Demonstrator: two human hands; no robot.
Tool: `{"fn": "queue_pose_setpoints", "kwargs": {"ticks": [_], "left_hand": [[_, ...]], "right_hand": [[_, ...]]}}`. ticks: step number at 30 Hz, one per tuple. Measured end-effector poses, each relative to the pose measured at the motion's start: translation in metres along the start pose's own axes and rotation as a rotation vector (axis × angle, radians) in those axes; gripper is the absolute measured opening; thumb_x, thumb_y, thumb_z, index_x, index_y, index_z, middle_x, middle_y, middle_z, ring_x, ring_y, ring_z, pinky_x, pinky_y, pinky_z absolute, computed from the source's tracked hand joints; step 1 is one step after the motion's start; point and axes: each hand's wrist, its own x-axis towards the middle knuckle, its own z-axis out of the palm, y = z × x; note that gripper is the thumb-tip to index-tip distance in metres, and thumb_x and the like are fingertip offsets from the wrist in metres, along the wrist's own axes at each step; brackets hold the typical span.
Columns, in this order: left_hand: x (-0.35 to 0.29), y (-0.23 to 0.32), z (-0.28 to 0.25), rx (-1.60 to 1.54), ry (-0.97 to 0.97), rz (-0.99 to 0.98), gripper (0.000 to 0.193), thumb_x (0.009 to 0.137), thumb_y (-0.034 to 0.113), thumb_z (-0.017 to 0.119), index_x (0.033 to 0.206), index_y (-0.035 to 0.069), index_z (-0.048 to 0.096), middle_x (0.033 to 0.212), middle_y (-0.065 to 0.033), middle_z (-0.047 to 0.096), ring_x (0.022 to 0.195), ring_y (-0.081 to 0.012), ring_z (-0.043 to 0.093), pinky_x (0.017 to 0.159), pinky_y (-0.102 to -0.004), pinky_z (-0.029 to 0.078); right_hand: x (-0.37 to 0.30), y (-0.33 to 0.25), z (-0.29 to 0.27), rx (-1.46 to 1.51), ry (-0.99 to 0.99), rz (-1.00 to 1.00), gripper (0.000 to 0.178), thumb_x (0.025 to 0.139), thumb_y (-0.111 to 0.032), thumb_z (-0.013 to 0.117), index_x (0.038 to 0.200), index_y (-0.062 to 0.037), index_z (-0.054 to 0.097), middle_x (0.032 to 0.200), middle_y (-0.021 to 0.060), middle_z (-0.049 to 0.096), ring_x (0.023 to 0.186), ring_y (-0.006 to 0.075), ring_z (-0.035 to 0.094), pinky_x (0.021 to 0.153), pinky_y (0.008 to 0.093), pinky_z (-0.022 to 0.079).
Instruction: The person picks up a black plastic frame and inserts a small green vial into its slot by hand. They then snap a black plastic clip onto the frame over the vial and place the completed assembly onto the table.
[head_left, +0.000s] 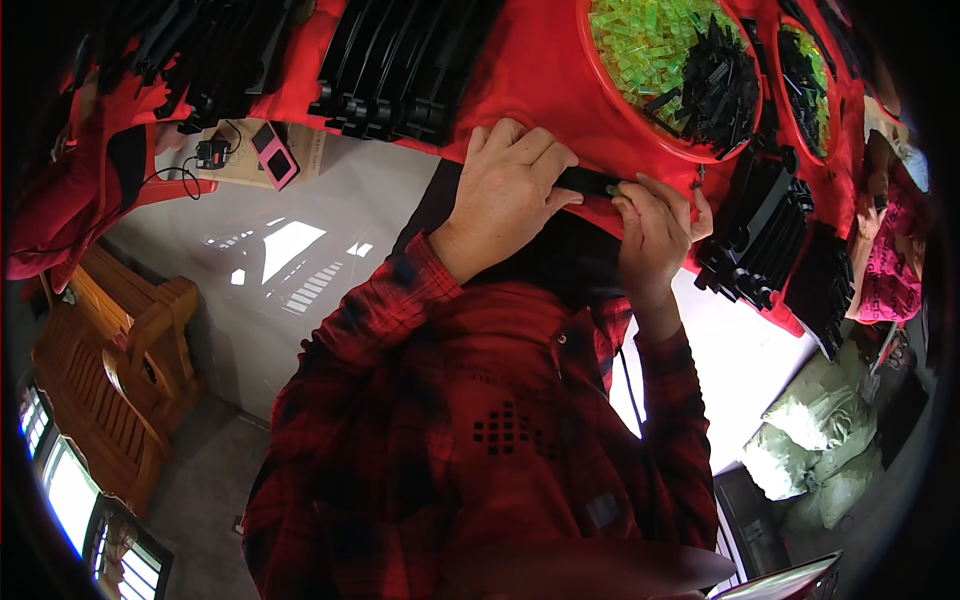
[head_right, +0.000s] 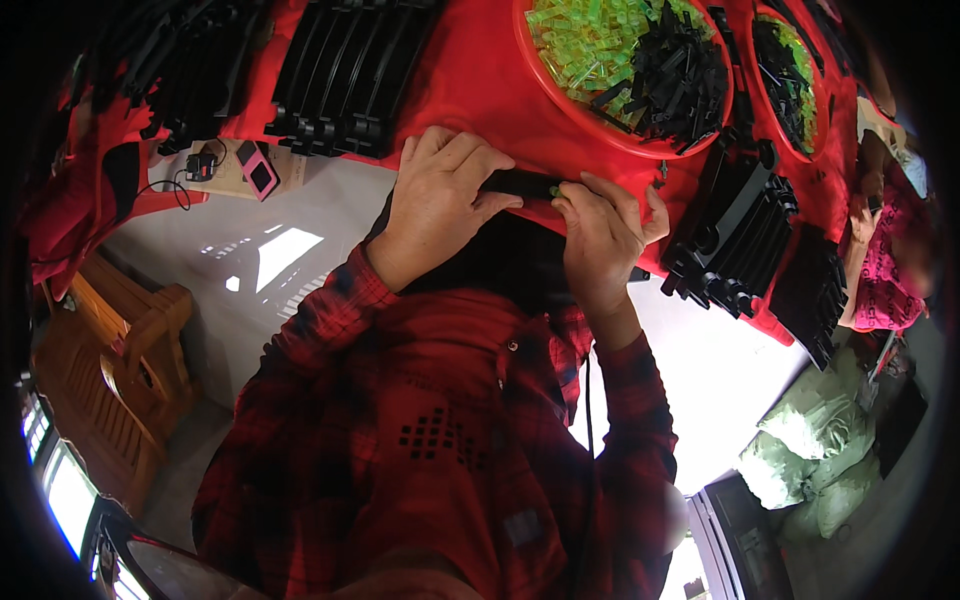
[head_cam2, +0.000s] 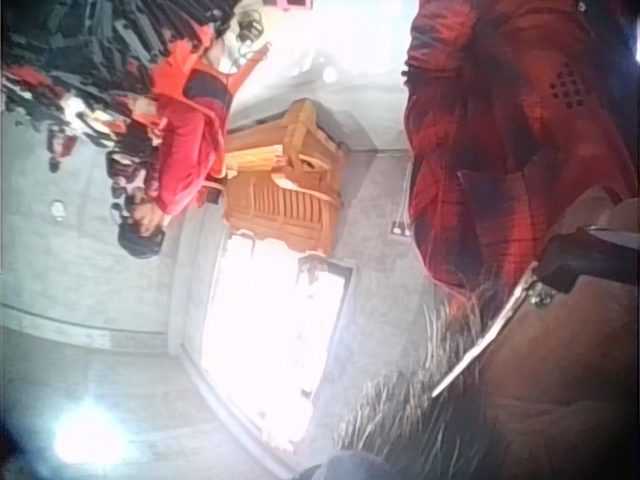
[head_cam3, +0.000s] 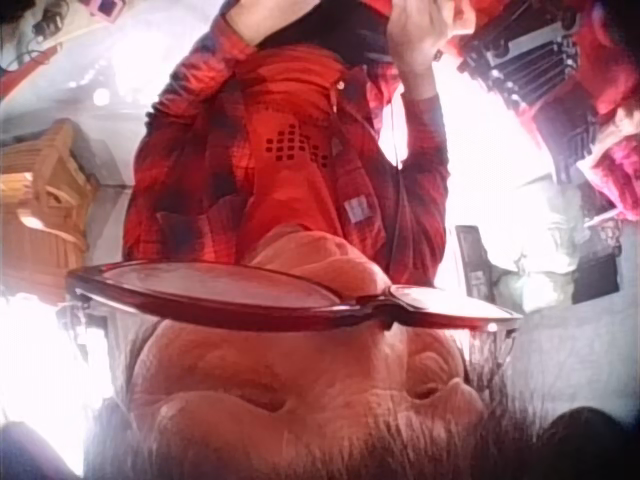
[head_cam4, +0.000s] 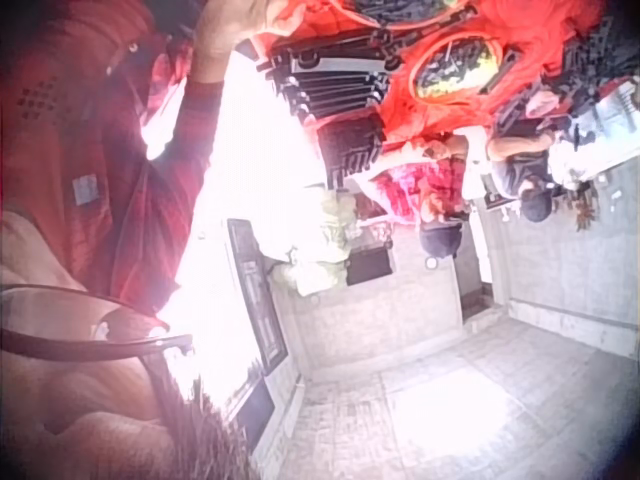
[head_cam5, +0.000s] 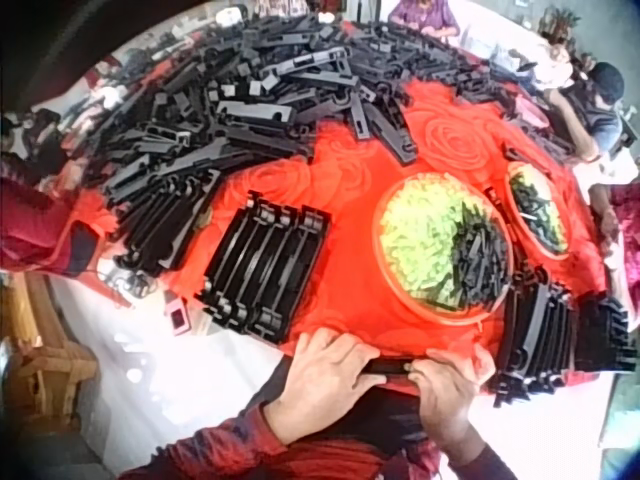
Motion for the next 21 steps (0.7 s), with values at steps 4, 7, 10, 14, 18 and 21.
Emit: {"fn": "queue_pose_setpoints", "kwargs": {"ticks": [4,7,10,14,18,21], "left_hand": [[0.001,0.001,0.0,0.004,0.001,0.002,0.035,0.067,0.026,0.084,0.095,0.014,0.069,0.09,0.001,0.062,0.092,-0.0237,0.055,0.079,-0.0382,0.041],[0.0,0.001,0.0,0.018,-0.003,0.005,0.034,0.068,0.027,0.084,0.095,0.014,0.069,0.091,0.0013,0.062,0.092,-0.0235,0.055,0.079,-0.0384,0.041],[0.001,0.002,-0.002,0.023,-0.025,0.011,0.034,0.069,0.026,0.083,0.096,0.014,0.068,0.092,0.0013,0.062,0.093,-0.0237,0.055,0.079,-0.0393,0.041],[0.002,0.003,-0.005,0.043,-0.061,0.01,0.036,0.071,0.027,0.082,0.1,0.013,0.066,0.095,-0.0001,0.061,0.094,-0.0246,0.055,0.08,-0.041,0.04],[-0.001,0.009,-0.008,0.09,-0.042,0.048,0.036,0.071,0.024,0.082,0.1,0.012,0.065,0.095,-0.0026,0.061,0.093,-0.0258,0.055,0.082,-0.0411,0.04],[-0.005,0.013,-0.018,0.111,-0.086,-0.012,0.034,0.071,0.02,0.082,0.097,0.01,0.063,0.093,-0.005,0.06,0.094,-0.0273,0.056,0.082,-0.0414,0.042]], "right_hand": [[0.0,0.001,0.0,0.005,-0.019,-0.002,0.011,0.081,-0.017,0.075,0.089,-0.0114,0.071,0.088,-0.0019,0.072,0.096,0.0133,0.067,0.106,0.0468,0.029],[0.001,0.001,0.002,0.028,-0.012,-0.016,0.01,0.08,-0.015,0.075,0.089,-0.0115,0.071,0.088,-0.0023,0.072,0.097,0.0131,0.067,0.106,0.0464,0.028],[0.002,-0.001,-0.001,0.033,-0.016,-0.009,0.011,0.081,-0.014,0.074,0.092,-0.0115,0.07,0.087,-0.0028,0.071,0.097,0.013,0.067,0.107,0.046,0.028],[0.002,-0.005,-0.008,0.049,-0.008,0.056,0.013,0.084,-0.014,0.074,0.096,-0.0117,0.07,0.088,-0.0027,0.072,0.099,0.0126,0.067,0.107,0.0449,0.027],[-0.006,-0.004,-0.018,0.088,0.121,0.137,0.011,0.087,-0.014,0.072,0.098,-0.0114,0.071,0.091,-0.0003,0.073,0.095,0.0137,0.065,0.104,0.0402,0.03],[-0.012,-0.004,-0.022,0.28,0.089,0.236,0.012,0.088,-0.01,0.071,0.1,-0.0097,0.071,0.094,0.0012,0.073,0.089,0.0154,0.062,0.095,0.0344,0.036]]}}
